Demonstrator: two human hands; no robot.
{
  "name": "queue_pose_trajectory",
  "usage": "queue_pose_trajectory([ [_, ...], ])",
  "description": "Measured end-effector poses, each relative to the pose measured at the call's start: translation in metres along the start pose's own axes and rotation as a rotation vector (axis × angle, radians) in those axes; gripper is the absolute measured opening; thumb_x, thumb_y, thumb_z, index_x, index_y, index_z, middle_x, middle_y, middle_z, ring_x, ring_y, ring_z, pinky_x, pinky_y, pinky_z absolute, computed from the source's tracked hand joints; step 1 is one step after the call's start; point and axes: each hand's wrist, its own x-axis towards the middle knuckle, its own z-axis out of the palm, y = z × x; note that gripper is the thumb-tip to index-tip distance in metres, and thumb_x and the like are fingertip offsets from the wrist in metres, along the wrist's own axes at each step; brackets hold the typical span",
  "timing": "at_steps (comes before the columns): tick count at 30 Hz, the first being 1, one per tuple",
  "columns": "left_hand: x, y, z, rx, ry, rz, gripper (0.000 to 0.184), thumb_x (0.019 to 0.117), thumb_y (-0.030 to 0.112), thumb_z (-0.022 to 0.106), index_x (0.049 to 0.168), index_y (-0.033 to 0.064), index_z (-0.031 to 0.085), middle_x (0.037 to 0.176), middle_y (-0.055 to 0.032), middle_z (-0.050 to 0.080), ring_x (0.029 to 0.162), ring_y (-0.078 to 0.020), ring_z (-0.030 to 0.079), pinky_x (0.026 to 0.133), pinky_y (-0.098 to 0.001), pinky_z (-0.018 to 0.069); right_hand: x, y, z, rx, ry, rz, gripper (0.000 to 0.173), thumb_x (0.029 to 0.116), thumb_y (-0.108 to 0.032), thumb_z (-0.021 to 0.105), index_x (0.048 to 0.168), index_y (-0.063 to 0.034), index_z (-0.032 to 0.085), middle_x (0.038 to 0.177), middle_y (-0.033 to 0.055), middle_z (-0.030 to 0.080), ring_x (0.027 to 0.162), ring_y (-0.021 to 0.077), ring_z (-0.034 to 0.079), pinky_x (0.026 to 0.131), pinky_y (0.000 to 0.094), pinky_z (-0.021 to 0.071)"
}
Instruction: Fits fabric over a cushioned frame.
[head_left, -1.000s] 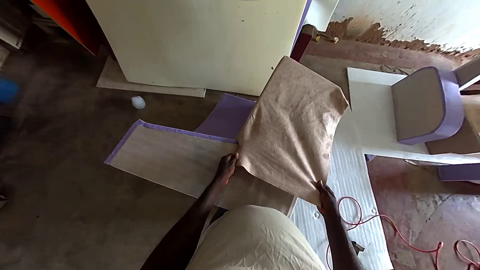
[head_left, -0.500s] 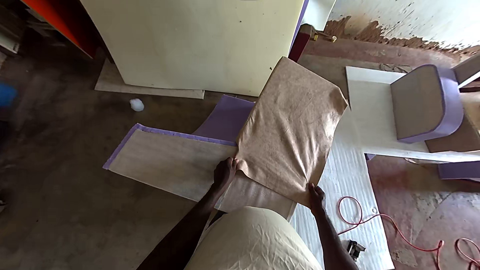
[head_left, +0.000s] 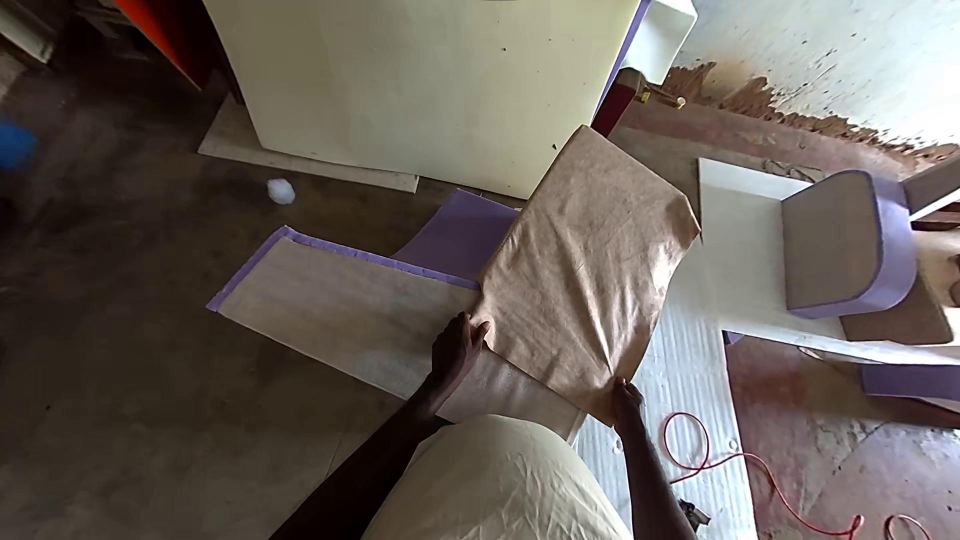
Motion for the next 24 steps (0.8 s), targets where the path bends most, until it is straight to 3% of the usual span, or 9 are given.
queue_pose_trajectory([
  [5,0.010,0.007,-0.006,0.095,-0.066,-0.054,0.069,0.1037,0.065,0.037,0.119,0.0030,0.064,0.112,-0.0185,0.065,0.097,-0.0352,0.069,0.080,-0.0547,0.0566,-0.008,0.000,0.011,-0.024,0.096,-0.041,0.039,0.1086,-0.035,0.050,0.114,-0.0006,0.068,0.102,0.0232,0.069,0.091,0.0352,0.068,0.083,0.0582,0.0543],
  [8,0.004,0.008,-0.012,0.087,-0.008,-0.011,0.068,0.1025,0.063,0.045,0.118,0.0003,0.067,0.117,-0.0219,0.061,0.096,-0.0376,0.067,0.077,-0.0549,0.0570,-0.010,0.001,0.011,-0.086,0.113,-0.089,0.038,0.1089,-0.033,0.049,0.111,-0.0002,0.068,0.101,0.0231,0.069,0.093,0.0354,0.067,0.085,0.0588,0.0527],
  [11,0.014,0.005,-0.009,0.128,-0.069,-0.032,0.068,0.1012,0.066,0.044,0.108,0.0031,0.069,0.113,-0.0186,0.064,0.099,-0.0338,0.068,0.080,-0.0521,0.0578,-0.006,0.005,0.010,-0.123,0.117,-0.101,0.038,0.1084,-0.034,0.050,0.111,-0.0008,0.068,0.102,0.0221,0.070,0.094,0.0341,0.068,0.086,0.0573,0.0531],
  [13,0.015,0.006,-0.006,0.077,-0.072,-0.047,0.069,0.1012,0.065,0.046,0.118,0.0009,0.066,0.114,-0.0190,0.065,0.103,-0.0345,0.068,0.084,-0.0538,0.0565,-0.003,0.007,0.011,-0.125,0.111,-0.114,0.037,0.1083,-0.033,0.051,0.110,-0.0003,0.068,0.100,0.0218,0.069,0.092,0.0336,0.068,0.085,0.0568,0.0534],
  [15,0.014,0.006,-0.004,-0.024,-0.052,-0.050,0.075,0.1018,0.059,0.051,0.149,0.0000,0.044,0.125,-0.0220,0.065,0.110,-0.0370,0.068,0.093,-0.0555,0.0548,-0.002,0.009,0.011,-0.122,0.111,-0.116,0.036,0.1082,-0.032,0.051,0.108,0.0001,0.068,0.100,0.0221,0.069,0.092,0.0342,0.067,0.084,0.0572,0.0527],
  [17,0.014,0.004,-0.001,-0.124,-0.010,-0.042,0.073,0.1009,0.053,0.058,0.152,0.0051,0.037,0.114,-0.0215,0.067,0.101,-0.0370,0.069,0.088,-0.0552,0.0559,-0.002,0.010,0.011,-0.125,0.108,-0.121,0.036,0.1081,-0.032,0.051,0.108,-0.0003,0.068,0.100,0.0217,0.069,0.092,0.0337,0.067,0.084,0.0569,0.0531],
  [18,0.015,0.002,0.001,-0.159,-0.001,-0.037,0.068,0.1005,0.051,0.060,0.148,0.0058,0.042,0.109,-0.0207,0.068,0.097,-0.0364,0.069,0.086,-0.0553,0.0559,-0.002,0.010,0.010,-0.122,0.106,-0.127,0.036,0.1081,-0.032,0.051,0.108,-0.0002,0.068,0.099,0.0216,0.069,0.091,0.0335,0.067,0.084,0.0568,0.0532],
  [20,0.017,-0.002,0.006,-0.182,-0.016,-0.033,0.059,0.1004,0.049,0.062,0.137,0.0030,0.054,0.113,-0.0208,0.068,0.105,-0.0362,0.068,0.091,-0.0554,0.0540,-0.001,0.010,0.011,-0.125,0.106,-0.138,0.037,0.1085,-0.033,0.051,0.106,-0.0001,0.068,0.097,0.0213,0.069,0.089,0.0331,0.067,0.082,0.0564,0.0533],
  [24,0.019,-0.003,0.009,-0.142,-0.048,-0.051,0.059,0.1011,0.052,0.058,0.129,0.0002,0.061,0.115,-0.0203,0.068,0.110,-0.0349,0.066,0.096,-0.0537,0.0527,0.000,0.013,0.011,-0.123,0.105,-0.140,0.038,0.1089,-0.033,0.049,0.105,0.0001,0.068,0.096,0.0212,0.069,0.089,0.0334,0.067,0.083,0.0565,0.0534],
])
